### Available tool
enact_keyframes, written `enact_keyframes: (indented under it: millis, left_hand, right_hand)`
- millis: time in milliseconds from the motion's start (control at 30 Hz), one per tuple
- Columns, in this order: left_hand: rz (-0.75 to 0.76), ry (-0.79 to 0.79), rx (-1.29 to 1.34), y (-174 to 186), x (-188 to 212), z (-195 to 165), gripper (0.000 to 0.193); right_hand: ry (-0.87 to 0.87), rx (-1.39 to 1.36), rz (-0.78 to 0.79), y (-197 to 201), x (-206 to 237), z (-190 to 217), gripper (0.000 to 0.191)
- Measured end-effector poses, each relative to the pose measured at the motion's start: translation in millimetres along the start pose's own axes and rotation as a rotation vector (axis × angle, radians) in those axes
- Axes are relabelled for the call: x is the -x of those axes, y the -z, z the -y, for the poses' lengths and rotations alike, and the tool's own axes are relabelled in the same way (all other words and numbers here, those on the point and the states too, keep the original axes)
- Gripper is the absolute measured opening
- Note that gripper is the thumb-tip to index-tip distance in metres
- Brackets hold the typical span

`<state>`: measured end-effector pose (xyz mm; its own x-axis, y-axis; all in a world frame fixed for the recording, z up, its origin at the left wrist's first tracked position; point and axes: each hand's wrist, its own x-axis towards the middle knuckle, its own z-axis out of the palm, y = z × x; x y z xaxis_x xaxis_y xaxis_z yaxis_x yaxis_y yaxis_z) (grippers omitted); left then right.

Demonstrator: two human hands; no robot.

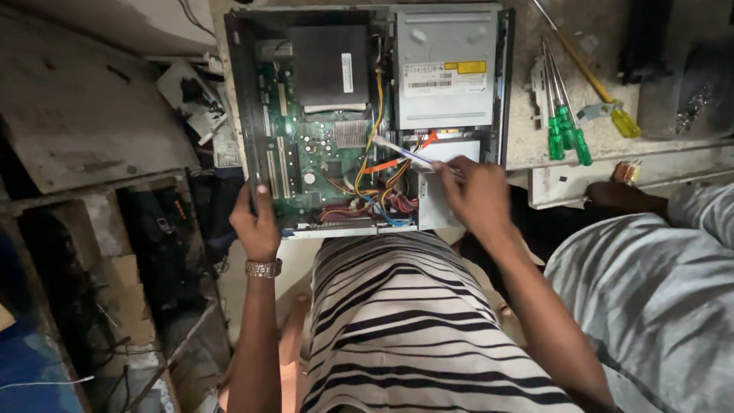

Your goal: The person cleans the motherboard inside an open computer case with a toothbrush, then installs a metal expansion card bracket into the rear slot. They connect internal ribbon cables and use a screwdriver to secure components inside the case.

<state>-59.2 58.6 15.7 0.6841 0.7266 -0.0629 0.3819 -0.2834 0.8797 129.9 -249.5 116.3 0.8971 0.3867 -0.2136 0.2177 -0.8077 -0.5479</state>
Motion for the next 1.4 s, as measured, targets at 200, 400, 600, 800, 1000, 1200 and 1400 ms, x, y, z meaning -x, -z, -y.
enact_keyframes:
  millis: [200, 400, 600, 800, 1000, 1200, 1400]
  left_hand:
    - [-0.02, 0.03, 0.008, -5, -1, -3, 0.036]
    - [-0.107, -0.273, -0.396, 0, 3, -26, 0.039]
    - [-0.257, -0.63, -0.663, -38, 10, -71, 0.051]
    - [0.638, -0.507, -0.545, -101, -2, -118, 0.056]
    - [0.571, -0.366, -0.45, -131, -24, -88, 0.051]
    - [0.446, -0.339, -0.109, -160, -32, -56, 0.033]
    - [0.448, -0.355, 0.002, -162, -33, -54, 0.021]
  right_hand:
    - [0.031, 0.045, 0.213, 15, -15, 2, 0.029]
    - [0.027, 0.149, 0.103, 19, -27, 13, 0.032]
    - [0.0, 0.215, 0.268, 36, 14, 11, 0.029]
    - [0.05, 0.359, -0.004, 26, 42, 18, 0.024]
    - [0.079, 0.309, -0.114, -47, 19, 27, 0.042]
    - [0.11, 0.431, -0.178, -101, -37, 33, 0.051]
    - [-0.005, 0.543, -0.001, -95, 9, 57, 0.036]
